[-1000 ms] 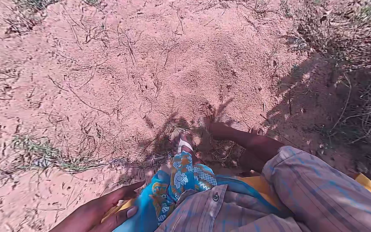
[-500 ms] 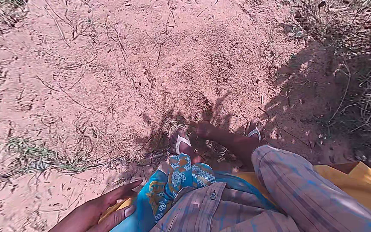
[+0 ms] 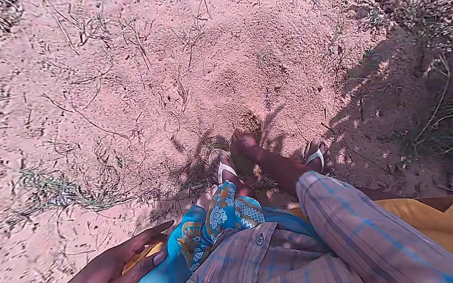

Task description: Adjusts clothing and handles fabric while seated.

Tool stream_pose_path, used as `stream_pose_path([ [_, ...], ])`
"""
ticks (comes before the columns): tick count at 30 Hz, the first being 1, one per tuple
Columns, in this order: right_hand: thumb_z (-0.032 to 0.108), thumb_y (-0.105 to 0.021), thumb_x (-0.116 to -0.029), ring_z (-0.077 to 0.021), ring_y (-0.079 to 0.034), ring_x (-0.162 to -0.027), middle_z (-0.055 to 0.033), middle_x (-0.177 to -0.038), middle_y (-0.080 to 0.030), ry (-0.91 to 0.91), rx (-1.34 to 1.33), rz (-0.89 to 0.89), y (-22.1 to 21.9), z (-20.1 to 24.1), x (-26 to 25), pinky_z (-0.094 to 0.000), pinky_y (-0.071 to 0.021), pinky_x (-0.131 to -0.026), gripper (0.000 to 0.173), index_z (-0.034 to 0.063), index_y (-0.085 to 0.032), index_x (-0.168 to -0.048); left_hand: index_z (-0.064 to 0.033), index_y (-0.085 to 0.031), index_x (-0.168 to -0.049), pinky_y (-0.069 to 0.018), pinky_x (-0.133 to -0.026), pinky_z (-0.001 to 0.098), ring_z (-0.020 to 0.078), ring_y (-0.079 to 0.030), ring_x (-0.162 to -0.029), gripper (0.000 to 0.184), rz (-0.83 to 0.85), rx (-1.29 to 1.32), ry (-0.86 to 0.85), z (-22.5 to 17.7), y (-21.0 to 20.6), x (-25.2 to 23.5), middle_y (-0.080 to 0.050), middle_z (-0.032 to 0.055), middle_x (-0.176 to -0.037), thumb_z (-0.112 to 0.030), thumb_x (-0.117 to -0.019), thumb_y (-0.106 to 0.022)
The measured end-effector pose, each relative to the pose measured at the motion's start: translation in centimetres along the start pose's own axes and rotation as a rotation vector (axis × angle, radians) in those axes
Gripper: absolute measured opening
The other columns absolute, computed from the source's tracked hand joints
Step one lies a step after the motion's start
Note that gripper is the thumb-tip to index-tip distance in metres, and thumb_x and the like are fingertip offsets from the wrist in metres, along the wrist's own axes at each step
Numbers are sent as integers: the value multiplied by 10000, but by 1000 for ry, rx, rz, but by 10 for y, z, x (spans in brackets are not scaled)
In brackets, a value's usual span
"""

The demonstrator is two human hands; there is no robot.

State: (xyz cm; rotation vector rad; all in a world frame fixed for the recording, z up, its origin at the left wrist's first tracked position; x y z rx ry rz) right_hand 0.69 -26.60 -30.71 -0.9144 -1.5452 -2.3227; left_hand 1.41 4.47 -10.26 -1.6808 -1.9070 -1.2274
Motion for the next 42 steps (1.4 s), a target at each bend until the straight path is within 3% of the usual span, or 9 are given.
stream_pose_path([
  [4,86,-408,-1078,-438,-611,-1217,-257,-1320,-633,-57,-127,-29,0,-17,2,-593,-479,-982,376,8,-552,-1417,-24,-506,-1465,-504,-1033,528,322,-658,-1188,610,1,-8,4,-4,-1,-1,-670,171,-1299,-436,-1018,-546],
  [9,123,-494,-1061,-423,-597,-1253,-260,-1300,-645,-75,-348,77,0,-28,14,-607,-471,-1024,296,-53,-675,-1215,-30,-505,-1468,-507,-1024,518,311,-662,-1176,611,-22,-15,-3,-6,0,0,-670,166,-1298,-432,-1011,-560],
  [19,101,-561,-1003,-429,-620,-1168,-245,-1196,-664,85,-65,145,81,-92,62,-651,-485,-903,240,-13,-678,-1178,45,-457,-1473,-484,-1009,540,367,-643,-1177,626,-27,-15,26,-8,0,-1,-642,265,-1294,-367,-1010,-544],
  [25,139,-577,-1001,-433,-646,-1143,-253,-1181,-684,-368,-124,25,64,-181,81,-647,-490,-904,230,-30,-690,-1110,23,-449,-1489,-483,-1007,581,412,-641,-1175,630,-46,-59,30,-20,2,0,-636,276,-1297,-376,-1015,-557],
  [28,108,-582,-987,-449,-643,-1124,-270,-1168,-673,-267,-64,166,40,-172,80,-661,-494,-856,207,-41,-681,-1091,-1,-457,-1491,-479,-1006,606,429,-634,-1182,640,-36,-73,48,-21,4,1,-629,266,-1319,-417,-1015,-551],
  [31,47,-579,-978,-469,-630,-1137,-254,-1285,-625,15,-34,124,21,-136,68,-661,-503,-870,316,18,-652,-1284,-22,-466,-1493,-506,-985,577,380,-654,-1167,639,-20,-61,-24,-21,2,-2,-648,229,-1313,-436,-1015,-551],
  [36,-14,-615,-949,-455,-541,-1279,-187,-1555,-451,180,-119,-166,29,-76,32,-604,-531,-871,391,33,-623,-1337,103,-581,-1339,-442,-1074,457,356,-653,-1129,429,-179,110,332,-97,-12,-19,-675,271,-1201,53,-912,-583],
  [38,6,-522,-1009,-454,-535,-1290,-179,-1596,-403,96,-143,-218,43,-65,11,-581,-530,-873,417,72,-562,-1418,56,-493,-1445,-457,-1069,491,342,-641,-1184,502,-19,73,166,-68,-4,-11,-644,254,-1288,-133,-987,-575],
  [42,91,-422,-1077,-441,-621,-1197,-249,-1359,-598,-124,-377,-236,44,-53,-6,-589,-520,-941,349,7,-581,-1376,-13,-472,-1490,-510,-1016,489,292,-657,-1178,609,23,34,-4,-27,2,-2,-653,203,-1307,-384,-1016,-562],
])
Point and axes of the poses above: each hand's wrist, its own x-axis away from the middle knuckle, its own y-axis out of the back of the hand, z = x × y, the point moved 3 cm from there along -x, towards the middle knuckle
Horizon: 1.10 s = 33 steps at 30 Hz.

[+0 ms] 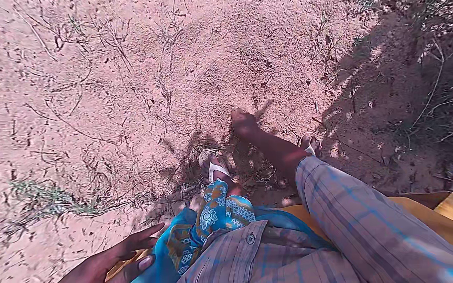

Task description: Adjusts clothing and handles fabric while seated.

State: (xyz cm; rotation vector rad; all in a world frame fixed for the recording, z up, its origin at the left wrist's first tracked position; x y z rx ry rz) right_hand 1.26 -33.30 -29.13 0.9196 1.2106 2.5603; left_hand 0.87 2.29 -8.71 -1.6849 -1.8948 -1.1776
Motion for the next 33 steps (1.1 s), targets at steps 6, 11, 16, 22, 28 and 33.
stream_pose_path([
  [6,135,-521,-1044,-428,-601,-1250,-269,-1292,-649,-86,-14,173,6,-7,14,-617,-463,-1006,292,-58,-664,-1209,-9,-493,-1471,-515,-1025,479,278,-664,-1175,611,-20,-14,-32,10,-1,1,-669,185,-1286,-417,-1021,-567],
  [11,194,-575,-1021,-440,-616,-1178,-261,-1227,-656,151,215,492,17,-1,58,-660,-474,-916,292,-9,-674,-1206,-10,-517,-1446,-523,-1015,492,282,-673,-1161,618,-53,-27,-41,15,1,2,-678,176,-1278,-452,-1016,-563],
  [16,51,-501,-1034,-471,-598,-1186,-299,-1233,-632,371,362,614,-25,-23,106,-650,-448,-959,293,-85,-594,-1277,14,-483,-1467,-508,-1026,478,282,-665,-1165,614,-10,-13,-71,9,-2,-1,-653,214,-1299,-398,-1019,-564],
  [22,126,-402,-1097,-429,-664,-1121,-266,-1176,-687,275,188,297,-34,13,53,-571,-496,-972,434,16,-443,-1515,-1,-492,-1464,-510,-1034,474,261,-661,-1176,602,-12,-8,-50,7,-1,1,-664,182,-1293,-403,-1022,-566],
  [28,147,-529,-1038,-427,-618,-1207,-250,-1267,-655,-18,132,353,-38,17,25,-631,-493,-948,298,-31,-650,-1244,1,-495,-1465,-516,-1024,473,279,-659,-1178,593,-15,7,-19,11,0,1,-661,183,-1297,-385,-1021,-570],
  [33,158,-509,-1048,-424,-593,-1262,-240,-1338,-634,4,149,394,-30,1,21,-638,-469,-987,314,-14,-667,-1257,-28,-537,-1435,-518,-1019,492,272,-660,-1186,604,-49,-20,-14,17,0,1,-666,162,-1307,-459,-1011,-556],
])
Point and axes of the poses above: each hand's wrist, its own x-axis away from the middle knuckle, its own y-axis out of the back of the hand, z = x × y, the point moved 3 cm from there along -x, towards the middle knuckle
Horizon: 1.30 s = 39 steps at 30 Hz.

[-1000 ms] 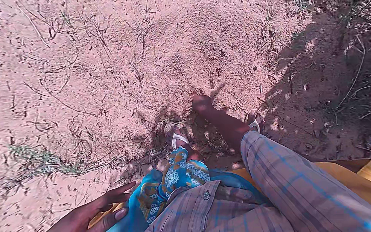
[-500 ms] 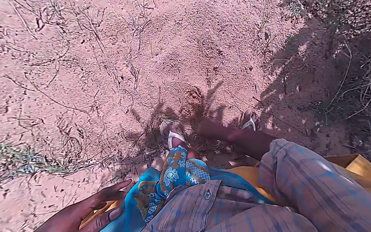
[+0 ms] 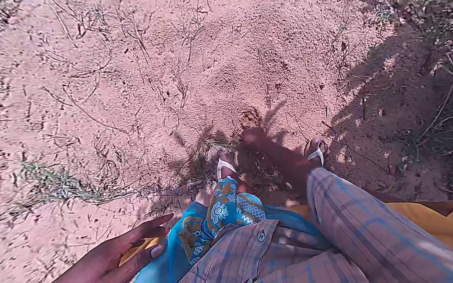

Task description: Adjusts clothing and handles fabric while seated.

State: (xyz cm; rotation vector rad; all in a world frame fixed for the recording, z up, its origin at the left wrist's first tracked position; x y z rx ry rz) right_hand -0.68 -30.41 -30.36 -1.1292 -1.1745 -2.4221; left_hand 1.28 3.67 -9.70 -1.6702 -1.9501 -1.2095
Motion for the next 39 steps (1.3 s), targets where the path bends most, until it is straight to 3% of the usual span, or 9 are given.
stream_pose_path([
  [6,216,-596,-1023,-458,-621,-1167,-297,-1204,-661,209,0,61,-4,-9,28,-647,-461,-953,332,-56,-669,-1201,-95,-547,-1448,-541,-982,467,228,-688,-1122,644,-75,-19,-44,14,-3,3,-698,117,-1261,-551,-993,-541],
  [9,198,-531,-1053,-455,-616,-1130,-294,-1150,-658,366,138,272,-28,-4,73,-637,-444,-943,328,-61,-653,-1213,-92,-537,-1455,-535,-990,441,199,-677,-1135,645,-41,-4,-92,17,-4,1,-693,113,-1269,-547,-998,-541],
  [13,168,-563,-1033,-490,-574,-1228,-321,-1285,-605,80,410,388,-47,-29,65,-676,-447,-959,362,-92,-589,-1284,-147,-557,-1450,-533,-980,365,128,-656,-1163,597,-57,6,-207,22,-8,-2,-687,66,-1298,-541,-1002,-554],
  [16,76,-531,-1022,-445,-629,-1151,-274,-1232,-641,-84,428,179,-19,-12,47,-613,-510,-866,237,-79,-655,-1152,-244,-593,-1406,-531,-975,297,58,-642,-1171,521,-115,21,-269,34,-14,-2,-679,-15,-1328,-566,-999,-552],
  [19,-10,-565,-967,-444,-579,-1210,-238,-1390,-557,127,361,-194,30,32,27,-574,-527,-876,263,-34,-677,-1204,-261,-604,-1390,-553,-942,300,54,-673,-1105,510,-159,-9,-295,33,-14,-3,-697,-17,-1289,-581,-998,-538],
  [22,-31,-529,-981,-427,-545,-1274,-206,-1462,-530,359,360,-297,46,79,10,-551,-515,-886,307,8,-647,-1262,-251,-584,-1416,-558,-953,315,67,-677,-1103,522,-129,-1,-302,26,-14,-4,-699,-12,-1279,-568,-1004,-539],
  [26,-30,-533,-998,-428,-537,-1286,-215,-1400,-575,560,417,-169,9,111,-12,-577,-467,-979,403,78,-625,-1376,-230,-582,-1425,-541,-972,315,64,-659,-1126,532,-107,2,-300,23,-14,-3,-698,-18,-1266,-559,-1010,-530],
  [33,57,-552,-1016,-472,-590,-1208,-251,-1398,-575,410,459,60,-28,112,-26,-653,-461,-977,503,223,-535,-1491,-232,-578,-1427,-546,-971,323,67,-672,-1096,555,-120,1,-269,24,-12,-1,-716,-20,-1215,-586,-1003,-521],
  [39,76,-546,-1026,-462,-595,-1208,-245,-1297,-635,330,512,148,-25,129,-22,-651,-485,-920,378,122,-616,-1395,-198,-574,-1434,-549,-960,295,51,-675,-1080,566,-137,-7,-273,16,-10,-1,-714,-11,-1228,-570,-1013,-506],
])
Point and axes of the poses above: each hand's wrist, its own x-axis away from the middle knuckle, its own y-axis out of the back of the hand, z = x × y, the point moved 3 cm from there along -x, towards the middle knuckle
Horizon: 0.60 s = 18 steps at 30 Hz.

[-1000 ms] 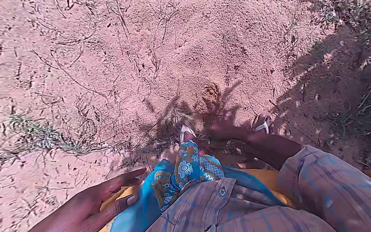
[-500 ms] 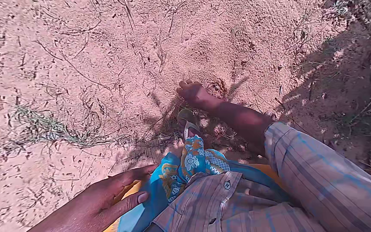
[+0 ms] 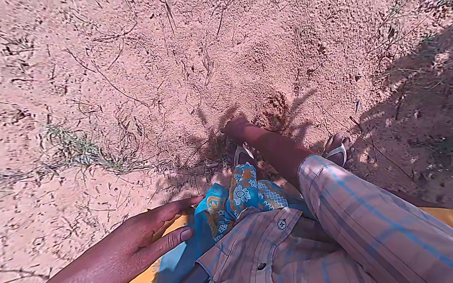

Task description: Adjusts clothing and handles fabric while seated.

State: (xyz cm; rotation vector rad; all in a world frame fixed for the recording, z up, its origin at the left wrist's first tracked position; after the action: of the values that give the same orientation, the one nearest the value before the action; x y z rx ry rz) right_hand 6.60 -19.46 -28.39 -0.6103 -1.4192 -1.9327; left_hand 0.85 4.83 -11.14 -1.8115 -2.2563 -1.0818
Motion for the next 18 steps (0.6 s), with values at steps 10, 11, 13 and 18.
stream_pose_path([
  [10,145,-540,-1034,-424,-633,-1148,-252,-1177,-676,67,-133,-162,-25,-25,21,-614,-478,-930,259,-47,-681,-1137,-174,-602,-1404,-552,-940,299,57,-678,-1068,619,-11,-22,122,-3,1,-1,-724,-24,-1198,-615,-981,-506],
  [11,133,-513,-1043,-435,-641,-1142,-266,-1159,-684,112,-181,-223,-30,-28,25,-615,-472,-941,274,-55,-684,-1143,-161,-601,-1405,-553,-941,312,71,-682,-1069,627,-16,-32,123,-4,1,-1,-723,-12,-1205,-613,-981,-502],
  [13,161,-518,-1040,-414,-653,-1131,-251,-1130,-702,108,-299,-263,-36,-39,44,-598,-474,-955,282,-27,-701,-1143,-173,-597,-1411,-561,-935,325,78,-690,-1056,638,-14,-50,119,-1,1,1,-724,-10,-1207,-631,-982,-485],
  [18,210,-510,-1052,-479,-666,-1064,-287,-1076,-692,-275,-373,-407,-25,-137,110,-660,-486,-846,293,-23,-657,-1151,-221,-582,-1427,-557,-925,303,60,-687,-1038,569,10,2,62,7,-1,1,-724,-2,-1202,-589,-998,-517],
])
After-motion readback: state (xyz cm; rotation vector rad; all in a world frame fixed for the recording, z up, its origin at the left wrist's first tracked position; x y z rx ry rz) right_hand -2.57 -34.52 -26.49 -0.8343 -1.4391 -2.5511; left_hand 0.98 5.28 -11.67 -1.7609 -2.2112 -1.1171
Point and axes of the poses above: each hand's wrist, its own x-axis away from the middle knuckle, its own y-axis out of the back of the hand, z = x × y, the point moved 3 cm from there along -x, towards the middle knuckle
